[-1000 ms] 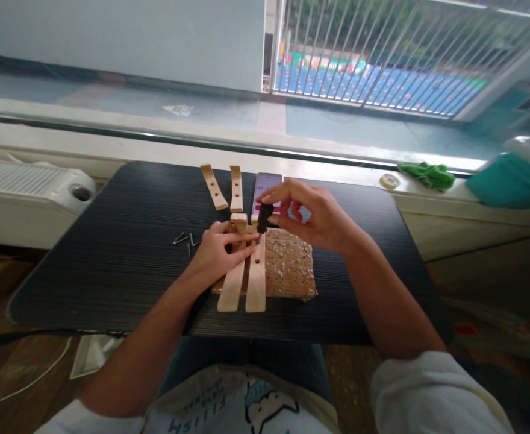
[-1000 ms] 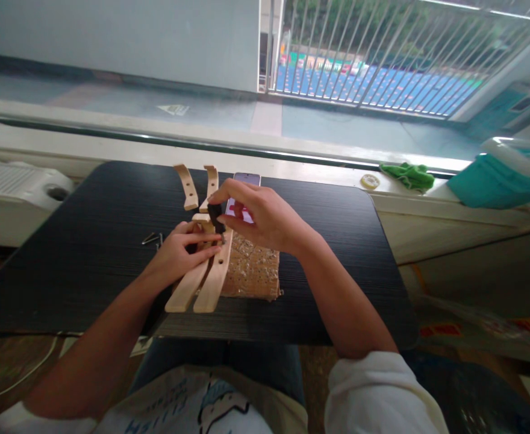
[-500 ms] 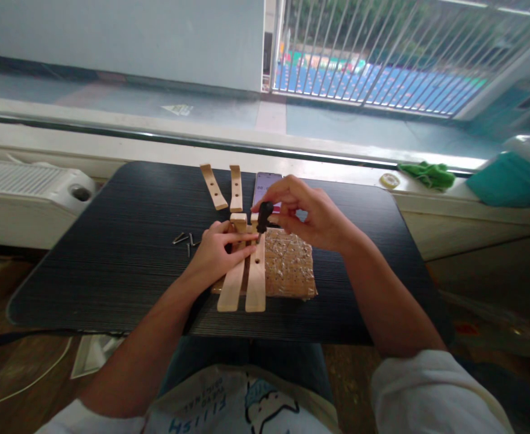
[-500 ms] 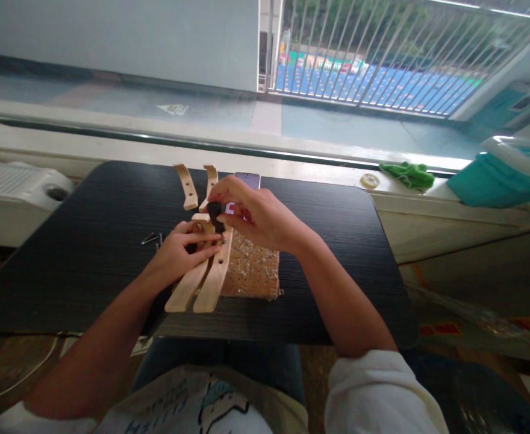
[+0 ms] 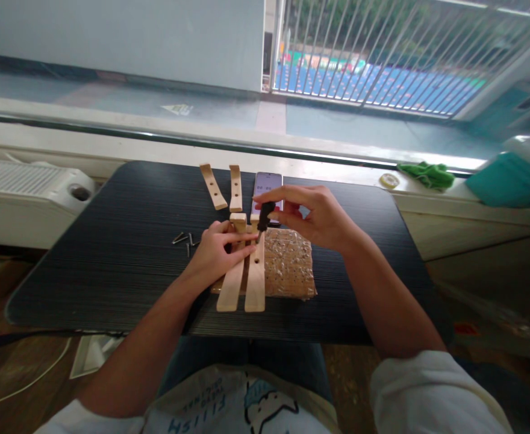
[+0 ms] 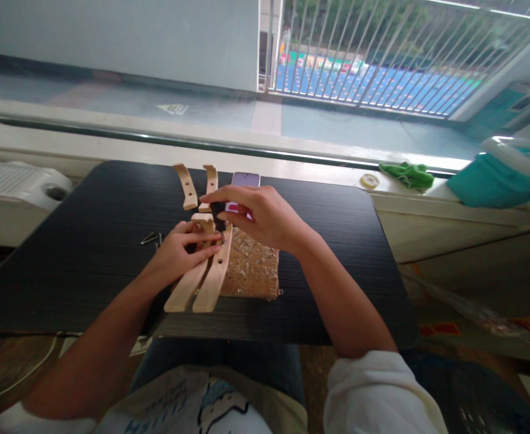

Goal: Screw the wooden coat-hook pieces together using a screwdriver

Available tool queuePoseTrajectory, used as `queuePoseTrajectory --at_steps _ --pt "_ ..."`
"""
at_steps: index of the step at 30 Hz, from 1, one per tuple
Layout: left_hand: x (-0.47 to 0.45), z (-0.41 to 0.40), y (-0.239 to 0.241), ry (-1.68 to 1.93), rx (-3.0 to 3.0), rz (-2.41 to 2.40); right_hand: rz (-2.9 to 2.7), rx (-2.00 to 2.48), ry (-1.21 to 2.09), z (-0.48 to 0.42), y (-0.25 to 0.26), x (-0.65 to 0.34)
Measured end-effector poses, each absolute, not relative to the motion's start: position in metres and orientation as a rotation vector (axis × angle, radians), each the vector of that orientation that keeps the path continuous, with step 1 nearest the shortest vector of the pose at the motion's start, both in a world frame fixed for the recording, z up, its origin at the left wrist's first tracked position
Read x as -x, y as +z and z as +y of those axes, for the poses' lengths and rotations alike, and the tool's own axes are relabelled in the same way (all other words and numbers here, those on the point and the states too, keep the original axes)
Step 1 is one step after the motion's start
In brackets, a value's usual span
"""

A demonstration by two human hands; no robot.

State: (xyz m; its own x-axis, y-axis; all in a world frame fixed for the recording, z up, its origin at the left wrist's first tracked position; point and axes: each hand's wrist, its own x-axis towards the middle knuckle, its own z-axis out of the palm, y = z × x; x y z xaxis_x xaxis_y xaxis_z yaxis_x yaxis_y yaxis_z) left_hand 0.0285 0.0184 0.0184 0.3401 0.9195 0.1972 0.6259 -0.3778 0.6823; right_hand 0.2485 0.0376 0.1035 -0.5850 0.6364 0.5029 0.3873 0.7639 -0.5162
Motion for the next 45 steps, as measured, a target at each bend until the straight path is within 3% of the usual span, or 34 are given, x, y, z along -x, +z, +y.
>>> queuePoseTrajectory --at_steps 45 --pt "-0.028 0.019 0.015 0.798 -2.116 1.361 -2.118 0.866 0.412 0.036 0.097 -0.235"
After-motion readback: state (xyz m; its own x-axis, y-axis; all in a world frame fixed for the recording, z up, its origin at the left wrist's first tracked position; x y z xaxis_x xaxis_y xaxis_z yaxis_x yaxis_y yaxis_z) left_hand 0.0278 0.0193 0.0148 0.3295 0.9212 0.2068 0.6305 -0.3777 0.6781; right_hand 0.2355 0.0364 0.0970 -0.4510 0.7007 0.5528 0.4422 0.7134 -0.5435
